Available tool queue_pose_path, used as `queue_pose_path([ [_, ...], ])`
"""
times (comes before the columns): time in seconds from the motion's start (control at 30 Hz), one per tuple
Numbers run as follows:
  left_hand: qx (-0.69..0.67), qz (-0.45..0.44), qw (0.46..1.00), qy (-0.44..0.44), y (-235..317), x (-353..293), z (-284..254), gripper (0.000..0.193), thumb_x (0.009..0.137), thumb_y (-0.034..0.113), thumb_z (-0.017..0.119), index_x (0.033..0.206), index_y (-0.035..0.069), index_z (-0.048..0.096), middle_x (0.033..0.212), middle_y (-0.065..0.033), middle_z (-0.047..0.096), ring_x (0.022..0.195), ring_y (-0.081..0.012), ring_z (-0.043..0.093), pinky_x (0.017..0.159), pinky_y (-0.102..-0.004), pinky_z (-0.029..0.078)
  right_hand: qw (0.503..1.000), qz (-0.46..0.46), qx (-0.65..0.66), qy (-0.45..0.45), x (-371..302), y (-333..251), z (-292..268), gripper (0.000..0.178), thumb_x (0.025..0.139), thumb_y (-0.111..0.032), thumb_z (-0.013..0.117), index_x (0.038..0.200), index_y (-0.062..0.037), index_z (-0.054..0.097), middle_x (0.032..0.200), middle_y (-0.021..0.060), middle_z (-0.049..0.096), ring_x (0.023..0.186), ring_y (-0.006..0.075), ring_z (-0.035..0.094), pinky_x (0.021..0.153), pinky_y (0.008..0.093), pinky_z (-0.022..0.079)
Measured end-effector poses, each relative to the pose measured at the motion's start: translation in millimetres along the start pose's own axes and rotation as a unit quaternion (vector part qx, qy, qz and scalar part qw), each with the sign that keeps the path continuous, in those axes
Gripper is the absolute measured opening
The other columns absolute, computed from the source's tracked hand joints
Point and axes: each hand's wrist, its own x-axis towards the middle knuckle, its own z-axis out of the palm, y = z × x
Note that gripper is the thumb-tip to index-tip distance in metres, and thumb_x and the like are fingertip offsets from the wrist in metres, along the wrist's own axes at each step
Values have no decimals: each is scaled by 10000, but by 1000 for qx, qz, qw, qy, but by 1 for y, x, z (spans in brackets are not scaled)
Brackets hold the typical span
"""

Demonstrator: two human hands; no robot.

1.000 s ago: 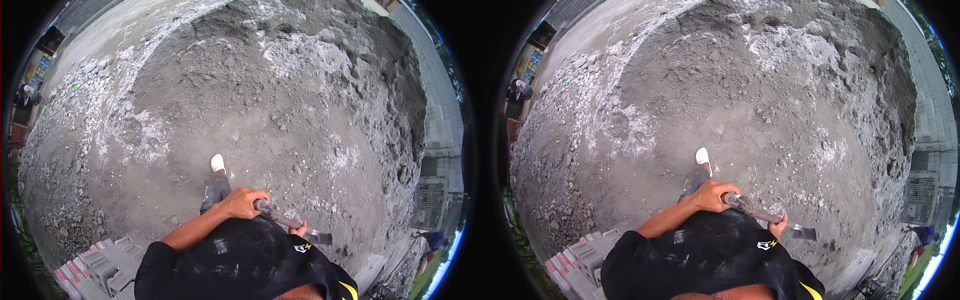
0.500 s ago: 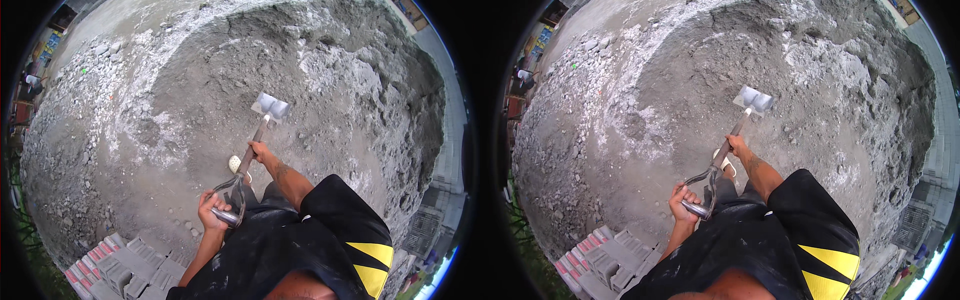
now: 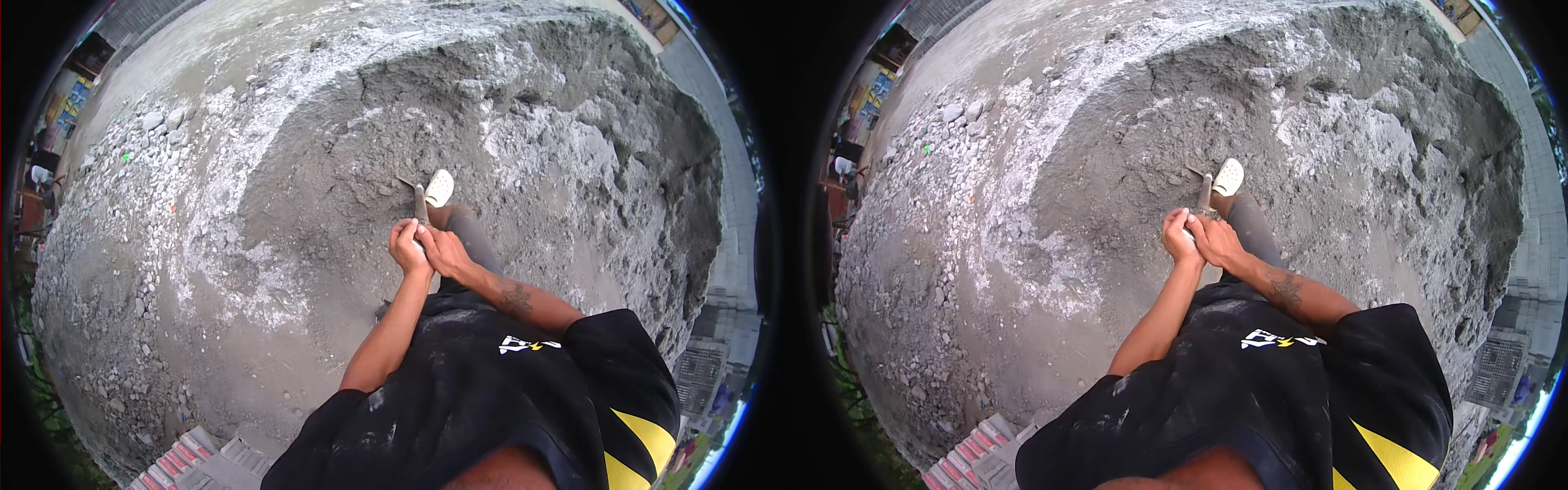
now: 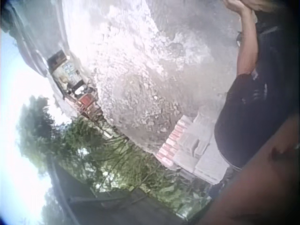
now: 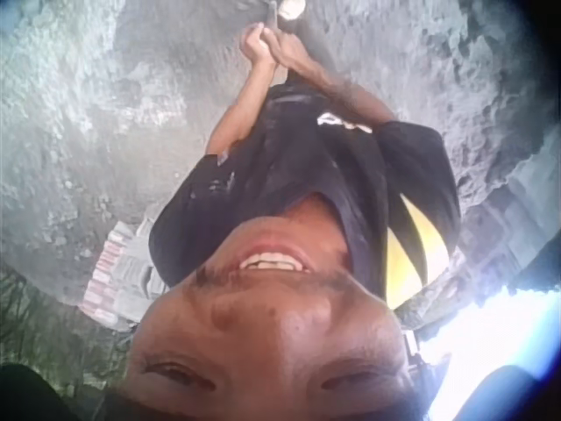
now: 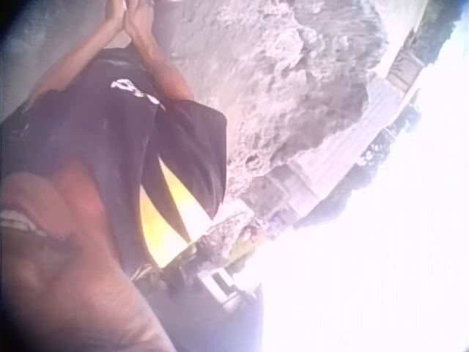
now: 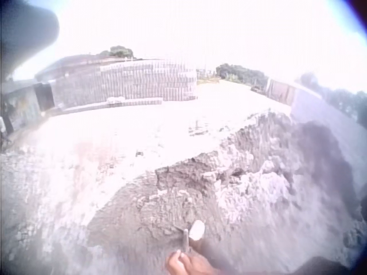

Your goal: The person uses a shovel to mix a pile of sand and cement on the ground. They repeatedly scoop and turn the material to blend it, while other workers nearby also shovel and load the mixture into a cement mixer.

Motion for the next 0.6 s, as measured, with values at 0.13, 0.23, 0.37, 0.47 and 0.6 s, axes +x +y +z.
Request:
queue_pose_path([
  [0.13, 69, 51, 996, 19, -48, 52, -71, 131, 676, 5, 513, 800, 13, 556, 739, -42, 516, 682, -129, 495, 591, -244, 411, 998, -42, -21, 48, 11, 43, 66, 436, 903, -363, 276, 936, -49, 576, 789, 243, 595, 767, 418, 561, 715, 490, 432],
  [0.23, 55, -58, 993, 82, -43, 29, -104, 310, 641, -13, 541, 949, 3, 503, 806, -82, 523, 710, -165, 524, 598, -266, 449, 998, 62, -10, -19, -18, 35, 84, 455, 906, -376, 254, 939, -52, 571, 818, 250, 590, 815, 430, 549, 748, 478, 424],
  [0.37, 37, -79, 990, 110, -29, 29, -69, 537, 634, -21, 596, 1122, 23, 375, 889, -123, 509, 744, -214, 546, 635, -316, 477, 996, 50, 71, 8, 1, 49, 70, 433, 912, -373, 275, 993, -34, 533, 914, 231, 581, 893, 402, 538, 786, 428, 419],
  [0.47, 34, -80, 988, 128, -41, 16, -46, 561, 627, -26, 623, 1123, 43, 370, 892, -135, 511, 725, -217, 553, 642, -331, 477, 982, 34, 175, 56, -22, 68, 65, 406, 903, -333, 300, 1060, -27, 515, 962, 217, 576, 954, 371, 532, 813, 425, 407],
  [0.6, 156, 6, 951, 268, -51, 35, -68, 481, 623, -14, 627, 1065, 71, 458, 935, -152, 542, 734, -255, 570, 645, -362, 467, 988, -105, 75, 82, -75, 58, 75, 326, 876, -173, 400, 1164, -21, 414, 1165, 202, 439, 1090, 369, 430, 936, 392, 337],
])
